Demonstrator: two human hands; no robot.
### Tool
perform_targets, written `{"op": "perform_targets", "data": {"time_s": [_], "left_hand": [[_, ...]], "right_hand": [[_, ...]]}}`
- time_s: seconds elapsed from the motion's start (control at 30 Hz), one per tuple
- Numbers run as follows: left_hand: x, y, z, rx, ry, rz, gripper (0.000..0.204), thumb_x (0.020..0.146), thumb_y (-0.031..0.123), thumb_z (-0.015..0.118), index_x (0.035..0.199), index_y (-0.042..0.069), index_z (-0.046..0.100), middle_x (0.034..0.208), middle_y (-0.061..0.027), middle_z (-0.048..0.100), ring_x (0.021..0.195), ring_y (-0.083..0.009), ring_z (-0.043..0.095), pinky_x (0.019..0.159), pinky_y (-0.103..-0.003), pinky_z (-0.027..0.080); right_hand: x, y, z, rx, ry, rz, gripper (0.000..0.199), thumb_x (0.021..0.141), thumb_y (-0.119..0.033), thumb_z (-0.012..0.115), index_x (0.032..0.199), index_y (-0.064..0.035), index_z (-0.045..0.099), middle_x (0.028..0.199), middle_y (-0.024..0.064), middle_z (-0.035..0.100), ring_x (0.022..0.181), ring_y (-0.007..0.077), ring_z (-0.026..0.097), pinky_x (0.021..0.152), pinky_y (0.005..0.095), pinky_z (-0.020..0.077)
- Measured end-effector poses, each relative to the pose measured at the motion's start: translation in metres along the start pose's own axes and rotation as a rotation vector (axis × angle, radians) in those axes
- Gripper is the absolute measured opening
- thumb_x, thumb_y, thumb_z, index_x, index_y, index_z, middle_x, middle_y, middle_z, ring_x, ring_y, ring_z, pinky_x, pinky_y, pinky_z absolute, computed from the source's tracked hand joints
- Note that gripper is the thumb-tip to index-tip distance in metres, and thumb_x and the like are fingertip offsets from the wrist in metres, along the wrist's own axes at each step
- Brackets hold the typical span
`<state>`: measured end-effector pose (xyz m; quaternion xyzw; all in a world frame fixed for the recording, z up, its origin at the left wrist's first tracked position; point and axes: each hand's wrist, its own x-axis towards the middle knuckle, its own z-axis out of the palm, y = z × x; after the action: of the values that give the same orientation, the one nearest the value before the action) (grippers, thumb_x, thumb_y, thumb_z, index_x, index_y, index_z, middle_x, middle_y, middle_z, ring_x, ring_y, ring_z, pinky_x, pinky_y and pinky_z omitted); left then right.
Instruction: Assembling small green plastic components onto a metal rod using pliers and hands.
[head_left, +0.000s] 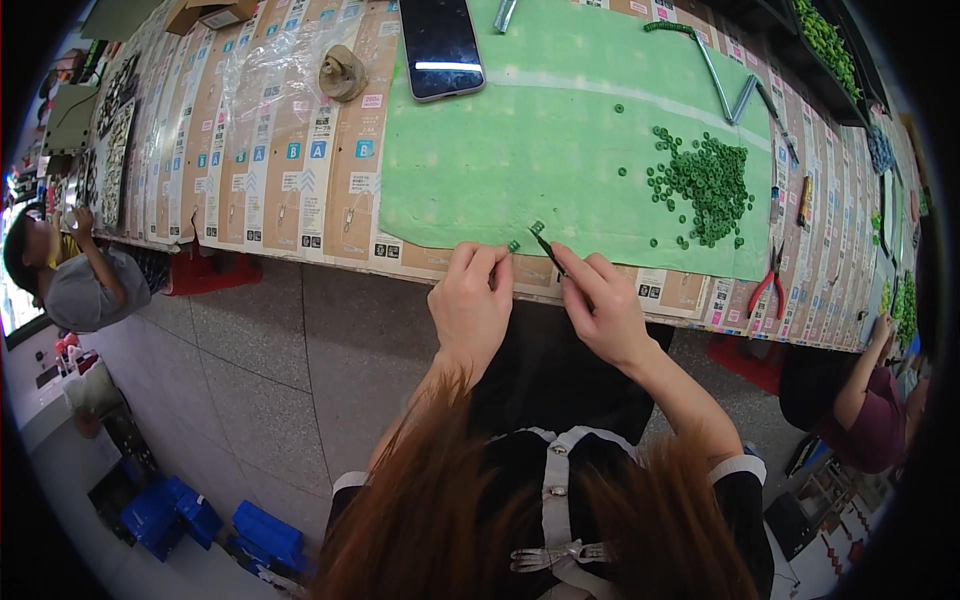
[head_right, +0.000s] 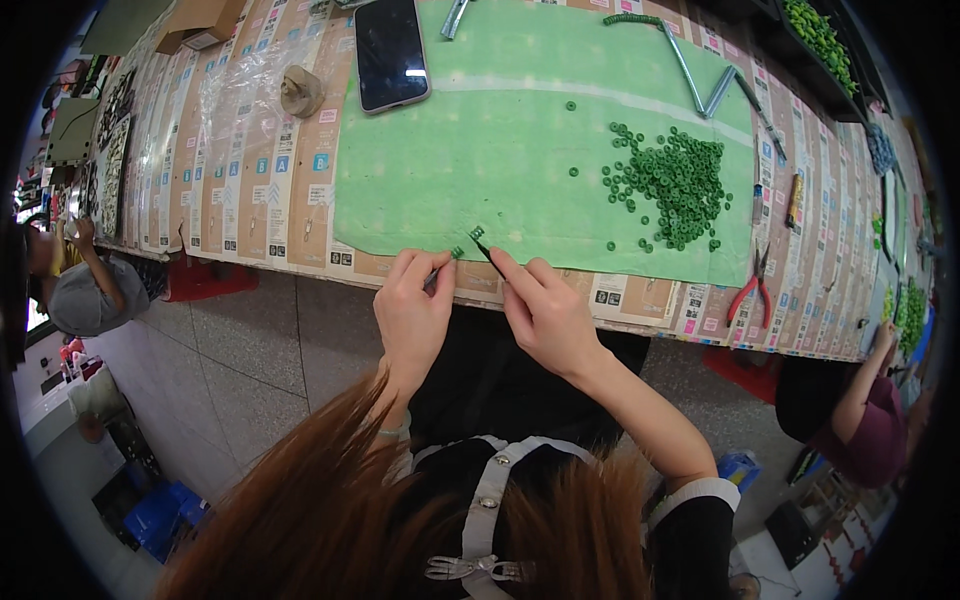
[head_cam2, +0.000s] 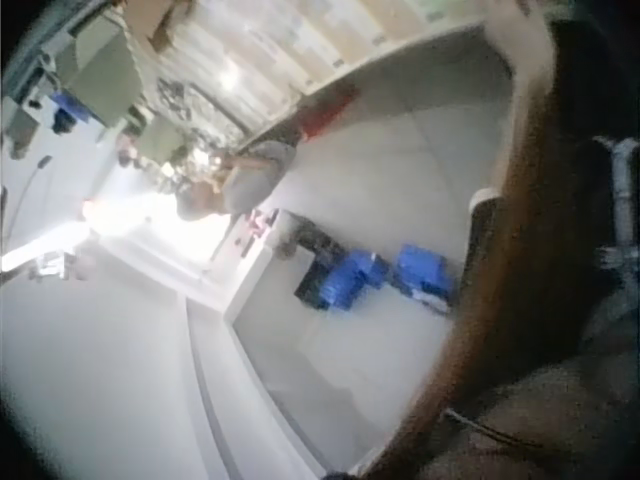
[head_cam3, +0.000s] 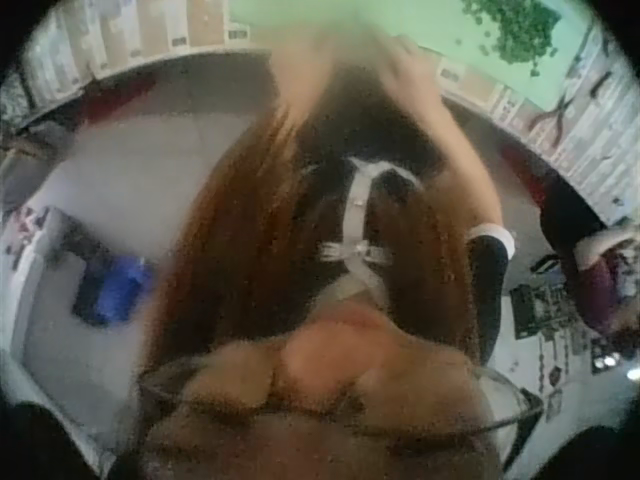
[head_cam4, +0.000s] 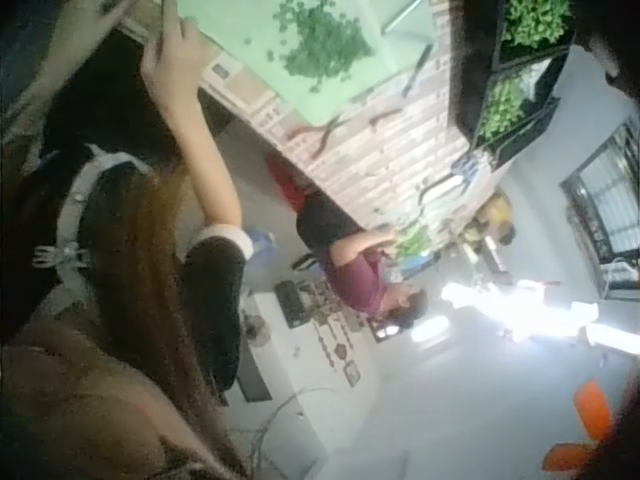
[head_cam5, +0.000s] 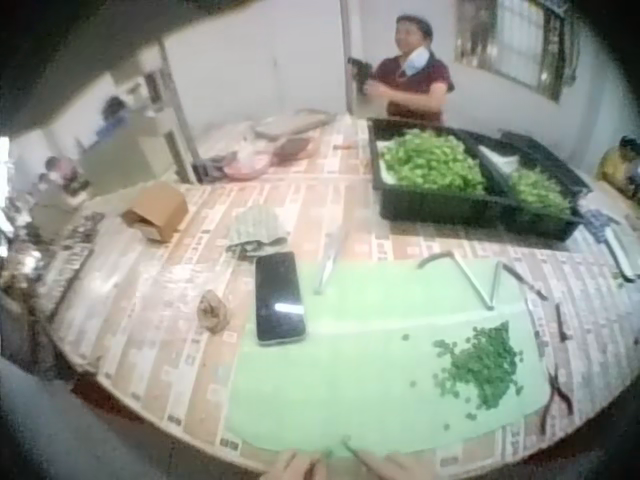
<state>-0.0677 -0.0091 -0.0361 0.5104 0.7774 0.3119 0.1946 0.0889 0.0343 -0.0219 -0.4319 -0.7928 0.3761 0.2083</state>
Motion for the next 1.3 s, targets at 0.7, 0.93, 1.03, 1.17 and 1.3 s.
{"op": "perform_targets", "data": {"time_s": [0.7,0.93,1.03,1.17,1.3], "left_hand": [[-0.001,-0.002,0.001,-0.016,-0.009,0.015,0.005,0.079,0.010,0.063,0.083,0.007,0.062,0.078,-0.0058,0.056,0.060,-0.0246,0.059,0.052,-0.034,0.046],[-0.002,-0.003,0.000,-0.007,0.008,0.019,0.006,0.079,0.008,0.064,0.084,0.005,0.063,0.076,-0.0069,0.057,0.058,-0.0222,0.059,0.053,-0.031,0.045],[-0.001,-0.004,0.000,-0.008,-0.009,0.020,0.005,0.080,0.012,0.062,0.083,0.009,0.061,0.081,-0.0043,0.056,0.063,-0.0277,0.060,0.052,-0.037,0.047],[-0.001,-0.005,0.001,-0.019,-0.010,0.025,0.005,0.080,0.012,0.062,0.083,0.009,0.061,0.081,-0.0044,0.056,0.063,-0.0277,0.060,0.052,-0.037,0.046],[0.000,-0.002,0.000,-0.010,0.002,0.025,0.006,0.079,0.008,0.064,0.083,0.004,0.063,0.076,-0.0070,0.057,0.058,-0.0216,0.059,0.053,-0.030,0.046]], "right_hand": [[0.015,-0.001,-0.018,0.928,-0.403,0.817,0.038,0.090,-0.013,0.045,0.126,-0.0004,0.044,0.070,0.0043,0.053,0.041,0.0083,0.048,0.034,0.0209,0.0374],[0.003,-0.018,-0.028,0.446,-0.569,0.667,0.036,0.089,-0.010,0.046,0.124,-0.0016,0.046,0.075,0.0130,0.057,0.049,0.0157,0.056,0.044,0.0297,0.0439],[-0.006,-0.005,-0.016,0.060,-0.176,0.117,0.037,0.085,-0.007,0.050,0.122,-0.0017,0.047,0.079,0.0160,0.057,0.065,0.0266,0.059,0.056,0.0351,0.0461],[0.004,-0.002,-0.002,0.007,-0.126,0.047,0.039,0.083,-0.004,0.052,0.121,-0.0029,0.048,0.083,0.0159,0.054,0.073,0.0326,0.056,0.063,0.0388,0.0453],[0.007,0.001,-0.002,0.023,-0.133,0.022,0.039,0.083,-0.003,0.052,0.122,-0.0037,0.049,0.081,0.0148,0.052,0.069,0.0315,0.055,0.062,0.0389,0.0452]]}}
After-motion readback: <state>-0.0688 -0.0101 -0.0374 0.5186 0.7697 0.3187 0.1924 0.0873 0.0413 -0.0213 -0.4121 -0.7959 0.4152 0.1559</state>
